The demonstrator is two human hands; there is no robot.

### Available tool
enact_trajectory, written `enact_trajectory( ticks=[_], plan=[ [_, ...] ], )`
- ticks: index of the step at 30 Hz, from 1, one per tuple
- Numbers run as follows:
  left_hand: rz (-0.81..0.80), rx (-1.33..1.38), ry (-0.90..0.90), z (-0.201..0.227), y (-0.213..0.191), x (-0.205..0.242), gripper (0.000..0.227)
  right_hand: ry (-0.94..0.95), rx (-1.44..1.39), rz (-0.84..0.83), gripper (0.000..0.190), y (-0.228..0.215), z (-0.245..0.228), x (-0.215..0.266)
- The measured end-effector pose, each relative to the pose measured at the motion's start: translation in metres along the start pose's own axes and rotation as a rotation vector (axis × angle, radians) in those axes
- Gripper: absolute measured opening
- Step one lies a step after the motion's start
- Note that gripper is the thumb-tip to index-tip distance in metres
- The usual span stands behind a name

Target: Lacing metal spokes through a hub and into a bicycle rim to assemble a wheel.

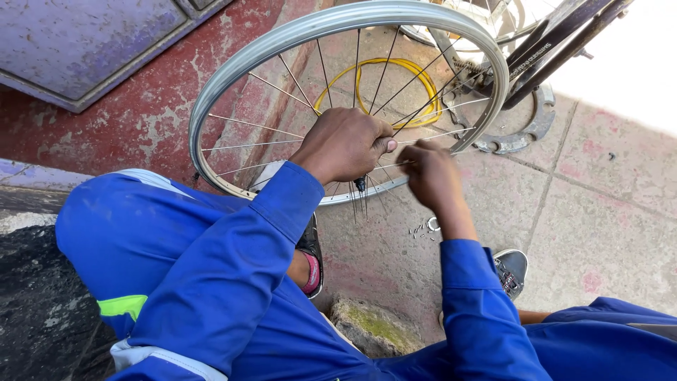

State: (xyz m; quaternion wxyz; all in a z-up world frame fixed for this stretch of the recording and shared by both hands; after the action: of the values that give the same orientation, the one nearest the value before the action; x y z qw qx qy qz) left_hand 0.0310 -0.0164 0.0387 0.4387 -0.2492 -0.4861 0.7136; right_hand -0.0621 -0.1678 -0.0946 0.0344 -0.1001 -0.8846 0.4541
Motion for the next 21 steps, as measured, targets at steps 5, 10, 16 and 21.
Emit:
enact_trajectory(
  ticks=[5, 10, 16, 21],
  plan=[
    [0.027, -0.026, -0.014, 0.0, 0.003, -0.001, 0.026, -0.074, 0.338, 0.448, 0.012, -0.049, 0.029, 0.004],
    [0.043, -0.074, -0.038, 0.006, 0.01, -0.003, 0.027, -0.115, 0.269, 0.777, 0.017, -0.092, -0.056, 0.014],
    [0.058, -0.069, -0.069, 0.012, 0.008, 0.001, 0.029, -0.388, 0.103, 0.798, 0.02, -0.092, -0.093, 0.014],
    [0.071, -0.062, -0.082, 0.006, 0.017, -0.002, 0.029, -0.365, 0.079, 0.792, 0.011, -0.085, -0.075, 0.014]
  ],
)
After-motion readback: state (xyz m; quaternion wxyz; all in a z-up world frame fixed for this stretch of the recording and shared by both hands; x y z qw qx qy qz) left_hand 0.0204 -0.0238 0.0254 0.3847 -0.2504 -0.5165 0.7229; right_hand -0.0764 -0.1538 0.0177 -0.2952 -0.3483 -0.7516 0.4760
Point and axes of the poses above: each hand's wrist, its own x-axis away from the middle knuckle, its own y-axis out of the palm, z = x × y, the point moved 3 cm from there along -x, towards the middle knuckle, and after that the axes turned 4 degrees about -x, right-handed, at the moved point
